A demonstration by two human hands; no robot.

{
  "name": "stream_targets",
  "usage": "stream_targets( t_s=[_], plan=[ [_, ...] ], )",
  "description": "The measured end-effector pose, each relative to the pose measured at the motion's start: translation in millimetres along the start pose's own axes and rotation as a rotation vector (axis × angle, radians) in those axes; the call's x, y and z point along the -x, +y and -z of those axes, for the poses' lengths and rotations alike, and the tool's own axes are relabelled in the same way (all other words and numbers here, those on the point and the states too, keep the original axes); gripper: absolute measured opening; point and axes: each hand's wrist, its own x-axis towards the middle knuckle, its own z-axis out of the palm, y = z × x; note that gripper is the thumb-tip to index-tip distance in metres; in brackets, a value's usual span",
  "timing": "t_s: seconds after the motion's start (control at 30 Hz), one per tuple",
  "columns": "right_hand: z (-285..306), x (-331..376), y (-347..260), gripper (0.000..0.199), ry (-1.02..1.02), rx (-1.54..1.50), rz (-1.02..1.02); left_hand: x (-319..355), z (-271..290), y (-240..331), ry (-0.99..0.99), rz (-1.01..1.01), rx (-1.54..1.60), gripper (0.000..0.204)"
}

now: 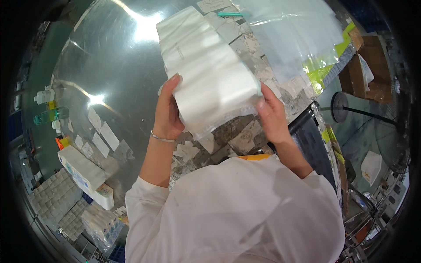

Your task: The person takes stacks of paper products from a conveyor, inserts them into large plastic bags, seals the bags, and organizes the packaged items on a workspace.

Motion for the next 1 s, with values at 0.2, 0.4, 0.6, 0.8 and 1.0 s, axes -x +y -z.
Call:
stream_targets(
  t_s=[0.2,0.4,0.6,0.8,1.0],
  plan=[
    [-25,6,0,0.026,0.262,-0.042,0.132,14,-1,-1,-0.175,-0.049,0.077,0.054],
    [-23,5,9,0.011,0.279,-0.005,0.059,22,11,-5,-0.24,-0.045,0.04,0.055],
    [-13,-12,13,0.02,0.296,-0.042,0.124,19,8,-3,-0.31,0.024,-0.059,0.06],
    [10,-29,19,0.017,0.289,-0.053,0.1,7,3,-9,-0.297,0.045,-0.114,0.065],
    [28,-41,27,0.016,0.304,0.008,0.009,-22,18,-18,-0.269,-0.005,-0.402,0.079]
  ],
)
